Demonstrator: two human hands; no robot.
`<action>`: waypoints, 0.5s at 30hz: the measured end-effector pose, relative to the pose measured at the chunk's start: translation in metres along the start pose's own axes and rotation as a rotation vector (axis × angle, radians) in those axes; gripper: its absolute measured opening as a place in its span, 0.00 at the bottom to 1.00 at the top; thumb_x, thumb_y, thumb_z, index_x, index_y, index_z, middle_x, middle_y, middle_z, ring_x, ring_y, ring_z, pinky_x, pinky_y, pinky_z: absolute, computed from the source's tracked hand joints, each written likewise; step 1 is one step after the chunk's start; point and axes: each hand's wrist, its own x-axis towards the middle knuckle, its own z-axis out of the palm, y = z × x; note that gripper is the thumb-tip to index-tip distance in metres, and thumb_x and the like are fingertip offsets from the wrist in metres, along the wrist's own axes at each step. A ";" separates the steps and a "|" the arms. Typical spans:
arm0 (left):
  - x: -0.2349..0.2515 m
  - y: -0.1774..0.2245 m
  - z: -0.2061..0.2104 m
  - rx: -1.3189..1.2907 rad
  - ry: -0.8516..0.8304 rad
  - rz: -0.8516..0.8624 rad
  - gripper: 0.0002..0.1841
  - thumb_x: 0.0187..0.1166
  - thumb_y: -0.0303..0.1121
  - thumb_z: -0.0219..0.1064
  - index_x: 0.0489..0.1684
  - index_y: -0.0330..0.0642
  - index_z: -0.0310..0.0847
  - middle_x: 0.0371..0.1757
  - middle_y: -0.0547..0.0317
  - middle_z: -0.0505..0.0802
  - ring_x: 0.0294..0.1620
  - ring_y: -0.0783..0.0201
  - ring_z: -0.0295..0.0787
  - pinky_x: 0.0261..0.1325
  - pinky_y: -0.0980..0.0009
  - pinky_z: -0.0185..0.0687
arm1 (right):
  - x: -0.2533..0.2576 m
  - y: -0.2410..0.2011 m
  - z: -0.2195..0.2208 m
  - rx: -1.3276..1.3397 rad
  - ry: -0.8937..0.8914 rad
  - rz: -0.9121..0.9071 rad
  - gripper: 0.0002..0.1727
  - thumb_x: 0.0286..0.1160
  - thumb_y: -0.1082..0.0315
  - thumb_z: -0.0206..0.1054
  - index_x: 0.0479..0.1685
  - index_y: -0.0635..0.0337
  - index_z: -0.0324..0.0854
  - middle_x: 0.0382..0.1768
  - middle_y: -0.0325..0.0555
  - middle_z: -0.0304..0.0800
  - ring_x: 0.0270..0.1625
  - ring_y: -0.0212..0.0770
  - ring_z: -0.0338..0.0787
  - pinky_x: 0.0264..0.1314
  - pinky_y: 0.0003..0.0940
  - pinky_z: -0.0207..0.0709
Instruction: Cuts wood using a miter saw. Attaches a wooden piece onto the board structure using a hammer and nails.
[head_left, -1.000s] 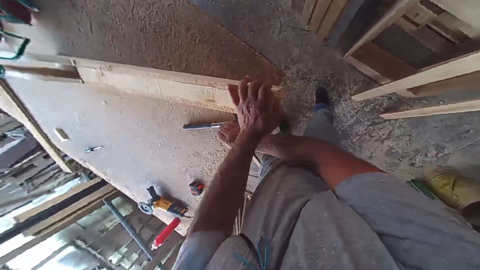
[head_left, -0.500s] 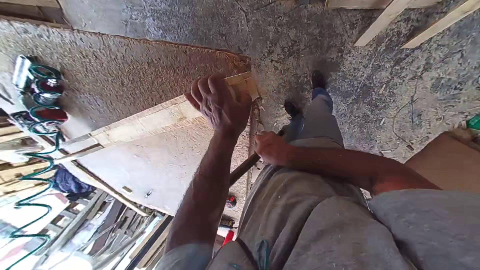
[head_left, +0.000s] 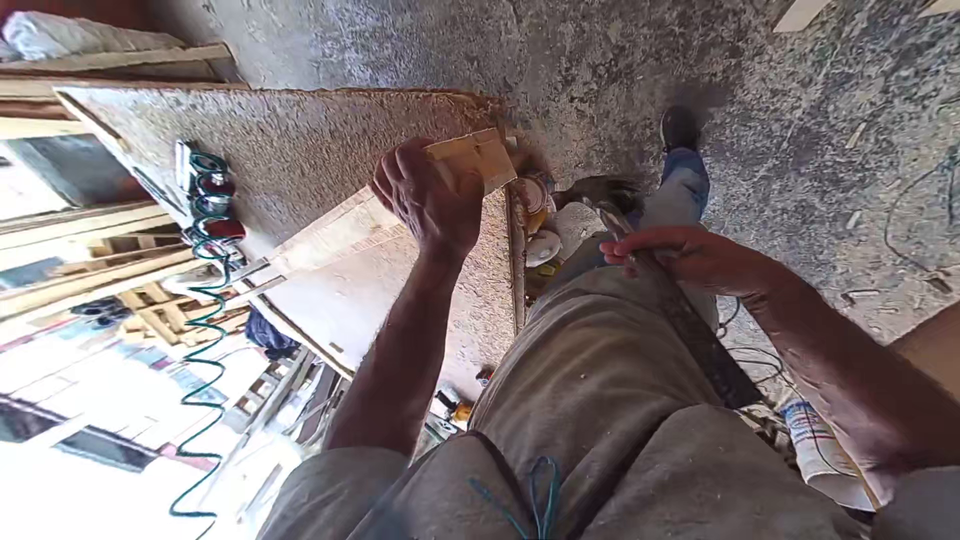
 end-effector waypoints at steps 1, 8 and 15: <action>0.000 0.000 0.000 0.006 0.000 0.001 0.39 0.70 0.65 0.60 0.73 0.44 0.73 0.73 0.40 0.80 0.79 0.40 0.71 0.81 0.35 0.55 | 0.009 0.007 0.005 0.199 -0.080 -0.024 0.24 0.82 0.66 0.63 0.77 0.60 0.79 0.80 0.57 0.77 0.79 0.55 0.80 0.78 0.51 0.78; 0.001 0.002 0.000 0.016 -0.003 -0.014 0.39 0.70 0.64 0.62 0.75 0.44 0.73 0.74 0.42 0.80 0.80 0.39 0.69 0.82 0.34 0.54 | 0.079 -0.012 0.052 -0.451 0.646 -0.066 0.31 0.79 0.71 0.66 0.83 0.43 0.72 0.46 0.45 0.91 0.25 0.36 0.87 0.27 0.34 0.86; 0.001 0.001 -0.003 -0.009 -0.042 -0.008 0.37 0.72 0.61 0.62 0.76 0.46 0.72 0.74 0.43 0.79 0.81 0.41 0.68 0.83 0.32 0.52 | 0.097 -0.006 0.080 -0.351 0.653 -0.326 0.21 0.90 0.53 0.56 0.71 0.57 0.75 0.25 0.40 0.83 0.20 0.36 0.84 0.21 0.32 0.84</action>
